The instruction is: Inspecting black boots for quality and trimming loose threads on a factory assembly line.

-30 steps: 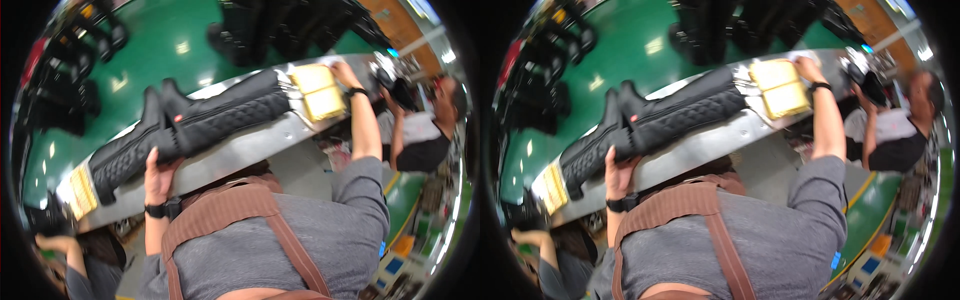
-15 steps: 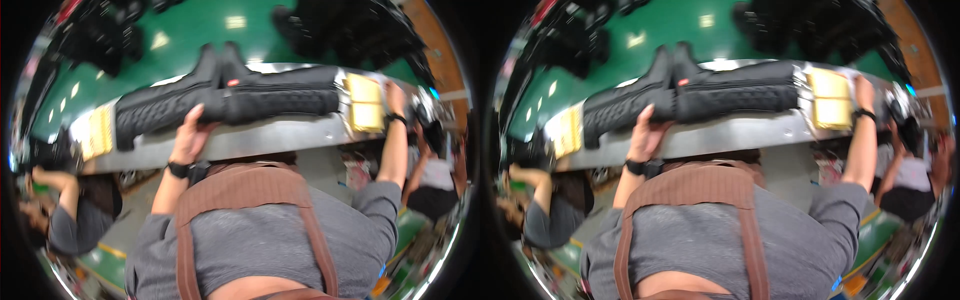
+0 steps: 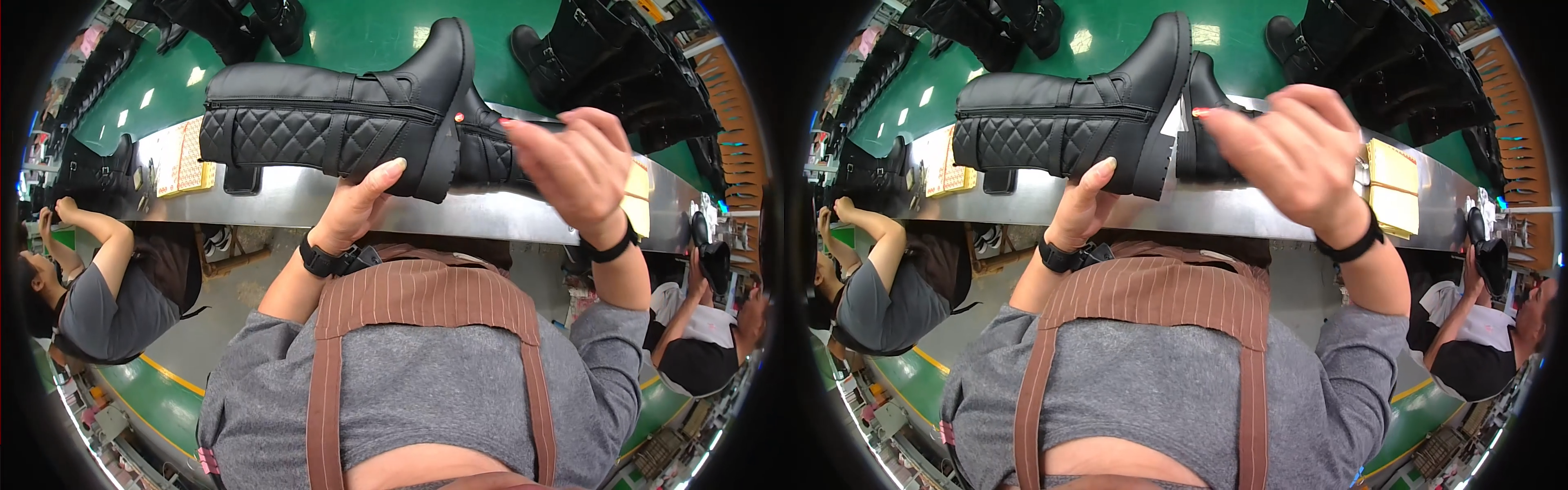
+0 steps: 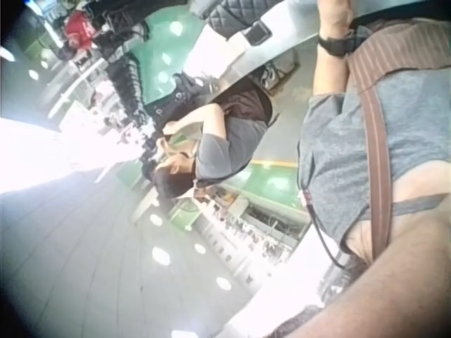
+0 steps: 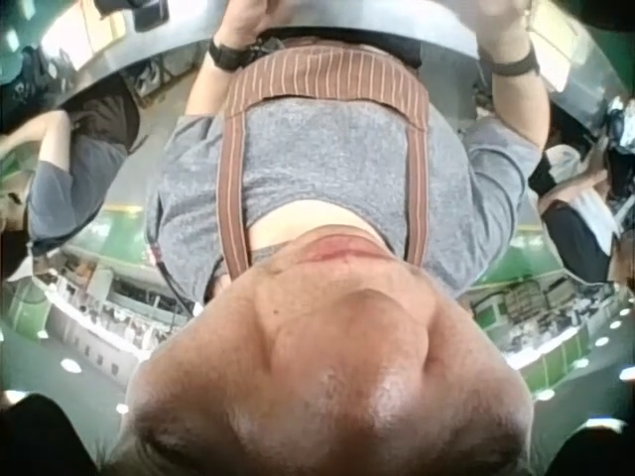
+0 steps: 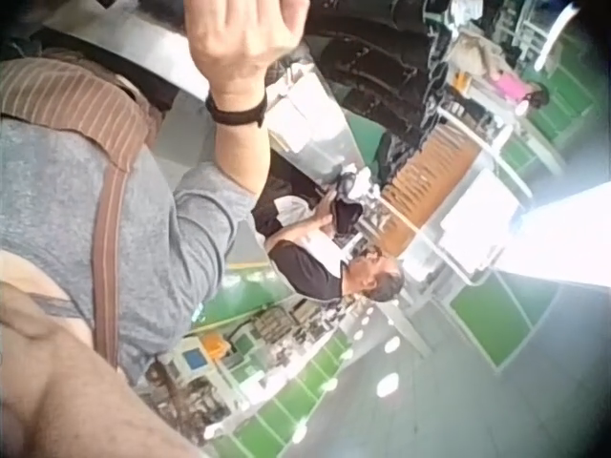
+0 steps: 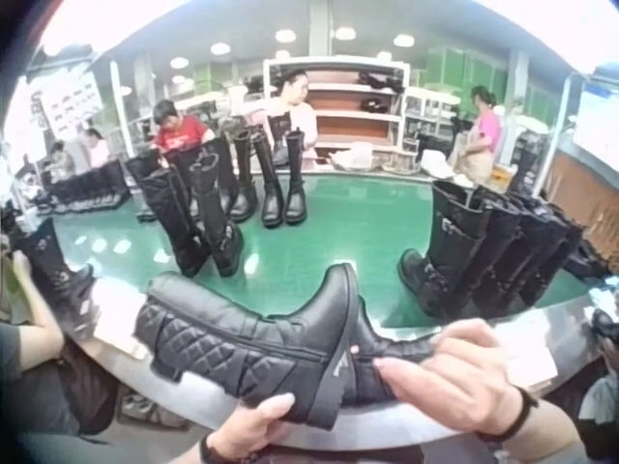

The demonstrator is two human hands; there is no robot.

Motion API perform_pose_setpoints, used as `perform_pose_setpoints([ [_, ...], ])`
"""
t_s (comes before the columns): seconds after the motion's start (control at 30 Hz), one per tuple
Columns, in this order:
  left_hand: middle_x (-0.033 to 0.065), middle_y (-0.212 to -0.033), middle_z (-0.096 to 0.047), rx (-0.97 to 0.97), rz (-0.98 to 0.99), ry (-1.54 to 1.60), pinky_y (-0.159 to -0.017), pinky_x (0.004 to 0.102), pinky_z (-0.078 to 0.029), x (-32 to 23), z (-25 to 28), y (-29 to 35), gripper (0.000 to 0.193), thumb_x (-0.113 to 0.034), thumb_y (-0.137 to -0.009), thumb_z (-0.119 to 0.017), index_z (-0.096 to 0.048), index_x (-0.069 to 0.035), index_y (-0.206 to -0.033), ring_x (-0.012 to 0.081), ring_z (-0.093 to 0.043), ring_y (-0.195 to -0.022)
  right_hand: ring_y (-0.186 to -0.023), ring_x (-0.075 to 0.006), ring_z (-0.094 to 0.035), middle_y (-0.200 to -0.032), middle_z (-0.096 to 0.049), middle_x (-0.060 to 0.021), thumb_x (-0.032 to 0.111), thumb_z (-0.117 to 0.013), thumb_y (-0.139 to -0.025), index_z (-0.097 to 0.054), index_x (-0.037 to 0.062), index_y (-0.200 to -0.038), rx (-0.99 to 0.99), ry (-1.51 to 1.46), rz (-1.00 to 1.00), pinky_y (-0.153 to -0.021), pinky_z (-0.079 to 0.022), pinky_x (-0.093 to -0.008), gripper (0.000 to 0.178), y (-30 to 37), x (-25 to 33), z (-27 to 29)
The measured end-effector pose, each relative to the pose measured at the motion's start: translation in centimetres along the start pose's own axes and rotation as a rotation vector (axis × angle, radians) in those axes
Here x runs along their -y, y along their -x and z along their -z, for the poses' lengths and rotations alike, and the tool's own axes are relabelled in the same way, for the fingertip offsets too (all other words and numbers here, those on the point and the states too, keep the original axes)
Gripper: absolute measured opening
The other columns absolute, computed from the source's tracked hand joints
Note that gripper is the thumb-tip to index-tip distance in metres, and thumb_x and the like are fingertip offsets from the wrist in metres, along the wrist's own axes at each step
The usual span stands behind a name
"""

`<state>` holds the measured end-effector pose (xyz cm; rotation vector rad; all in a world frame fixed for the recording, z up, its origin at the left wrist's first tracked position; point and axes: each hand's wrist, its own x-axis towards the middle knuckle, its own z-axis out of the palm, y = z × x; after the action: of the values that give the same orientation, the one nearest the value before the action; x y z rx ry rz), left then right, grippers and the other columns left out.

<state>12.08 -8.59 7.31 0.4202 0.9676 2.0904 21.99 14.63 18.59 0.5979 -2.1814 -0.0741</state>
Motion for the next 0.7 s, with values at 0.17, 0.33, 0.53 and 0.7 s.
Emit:
perform_pose_setpoints([
  [0.17, 0.0122, -0.127, -0.057, 0.027, -0.04, -0.126, -0.103, 0.0387, -0.041, 0.0, -0.8, 0.7, 0.046, -0.02, -0.092, -0.057, -0.048, 0.002, -0.131, 0.0229, -0.055, -0.117, -0.056, -0.0146, -0.053, -0.062, -0.05, 0.0021, 0.008, -0.07, -0.068, -0.069, 0.0064, -0.088, -0.032, -0.006, 0.047, -0.066, -0.05, -0.0307, 0.02, -0.8, 1.1, -2.7],
  [0.33, 0.0114, -0.129, -0.055, 0.041, -0.06, -0.163, -0.104, 0.038, -0.041, -0.1, -1.1, 0.8, 0.046, -0.018, -0.092, -0.058, -0.048, 0.001, -0.131, 0.0222, -0.054, -0.118, -0.057, -0.0146, -0.054, -0.061, -0.051, 0.0019, 0.009, -0.069, -0.069, -0.069, 0.0062, -0.089, -0.02, 0.013, 0.059, -0.068, -0.05, -0.0313, 0.02, -1.1, 1.3, -3.4],
  [0.53, 0.0108, -0.128, -0.055, 0.055, -0.041, -0.263, -0.104, 0.038, -0.04, -0.2, -0.9, 0.8, 0.047, -0.015, -0.089, -0.06, -0.048, 0.001, -0.131, 0.0215, -0.053, -0.118, -0.06, -0.0164, -0.055, -0.064, -0.053, 0.0013, 0.014, -0.073, -0.074, -0.068, 0.007, -0.1, 0.22, 0.031, 0.021, -0.071, -0.049, -0.0317, 0.028, -1.3, 2.4, -2.2],
  [0.7, 0.0106, -0.126, -0.057, -0.072, -0.141, -0.033, -0.101, 0.0367, -0.043, 0.1, -0.3, 0.8, 0.042, -0.011, -0.089, -0.06, -0.051, 0.001, -0.128, 0.0208, -0.056, -0.114, -0.077, -0.0204, -0.06, -0.078, -0.062, -0.0001, 0.023, -0.073, -0.077, -0.069, 0.0153, -0.105, 0.326, -0.135, -0.206, -0.072, -0.048, -0.0348, 0.03, 0.9, 0.9, -0.3],
])
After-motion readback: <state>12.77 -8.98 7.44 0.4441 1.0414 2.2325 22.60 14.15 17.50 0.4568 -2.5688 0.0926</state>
